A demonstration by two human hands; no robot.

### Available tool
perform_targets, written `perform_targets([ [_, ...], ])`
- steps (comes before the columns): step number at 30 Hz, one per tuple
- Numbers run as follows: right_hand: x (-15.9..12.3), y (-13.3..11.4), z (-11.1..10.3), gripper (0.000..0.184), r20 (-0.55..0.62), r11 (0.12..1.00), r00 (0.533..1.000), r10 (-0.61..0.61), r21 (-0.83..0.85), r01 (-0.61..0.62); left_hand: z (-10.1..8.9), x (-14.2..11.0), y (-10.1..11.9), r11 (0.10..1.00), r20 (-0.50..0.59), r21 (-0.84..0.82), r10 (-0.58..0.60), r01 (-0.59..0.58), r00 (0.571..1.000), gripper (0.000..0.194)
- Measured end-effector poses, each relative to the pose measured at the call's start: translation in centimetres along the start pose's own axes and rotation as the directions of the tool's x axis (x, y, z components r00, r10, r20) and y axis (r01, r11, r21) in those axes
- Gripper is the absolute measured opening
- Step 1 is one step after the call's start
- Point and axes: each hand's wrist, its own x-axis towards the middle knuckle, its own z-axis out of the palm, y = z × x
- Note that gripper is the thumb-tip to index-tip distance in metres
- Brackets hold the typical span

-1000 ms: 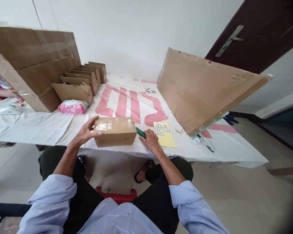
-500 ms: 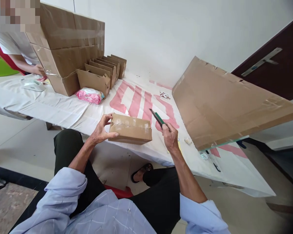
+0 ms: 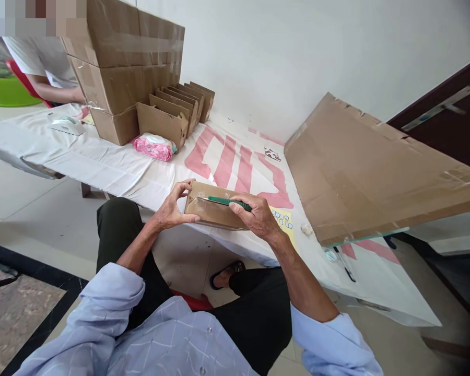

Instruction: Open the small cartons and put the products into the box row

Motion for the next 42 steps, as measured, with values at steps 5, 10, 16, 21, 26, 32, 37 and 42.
perform_targets([
  [5, 0.1, -0.5, -0.2, 0.025, 0.035, 1.000, 0.999, -0.020, -0.021, 0.021, 0.1, -0.1, -0.2, 1.000, -0.003, 0.013, 0.020, -0.020, 1.000, 0.087],
  [10, 0.9, -1.2, -0.4, 0.025, 0.078, 0.996, 0.996, -0.047, -0.068, 0.052, 0.0, -0.3, -0.2, 0.998, 0.000, 0.025, 0.049, -0.049, 0.999, 0.087],
  [16, 2.3, -2.3, -0.9, 0.027, 0.185, 0.960, 0.978, -0.095, -0.243, 0.139, -0.3, -0.1, 0.2, 0.998, 0.020, 0.060, 0.024, -0.025, 1.000, 0.088],
  [21, 2.8, -2.8, -1.9, 0.029, 0.253, 0.902, 0.964, -0.085, -0.391, 0.183, -0.5, 0.1, 0.0, 0.997, 0.001, 0.074, 0.030, -0.030, 1.000, 0.087],
  [26, 2.1, -2.5, -4.5, 0.031, 0.286, 0.862, 0.958, -0.030, -0.478, 0.169, -0.6, 0.2, 0.1, 0.997, 0.004, 0.078, 0.010, -0.010, 1.000, 0.085],
  [32, 0.5, -1.9, -5.8, 0.034, 0.256, 0.860, 0.964, 0.066, -0.505, 0.075, -0.2, 0.2, 0.7, 0.994, 0.052, 0.104, 0.016, -0.022, 0.998, 0.077],
  [37, -0.3, -1.8, -5.3, 0.031, 0.218, 0.901, 0.974, 0.057, -0.431, 0.044, -0.4, 0.2, 1.1, 0.980, 0.108, 0.185, 0.051, -0.071, 0.993, 0.060],
  [42, -0.8, -1.7, -5.5, 0.033, 0.149, 0.966, 0.989, 0.006, -0.255, 0.032, -0.7, 0.3, 1.3, 0.967, 0.127, 0.222, 0.095, -0.122, 0.987, 0.055],
])
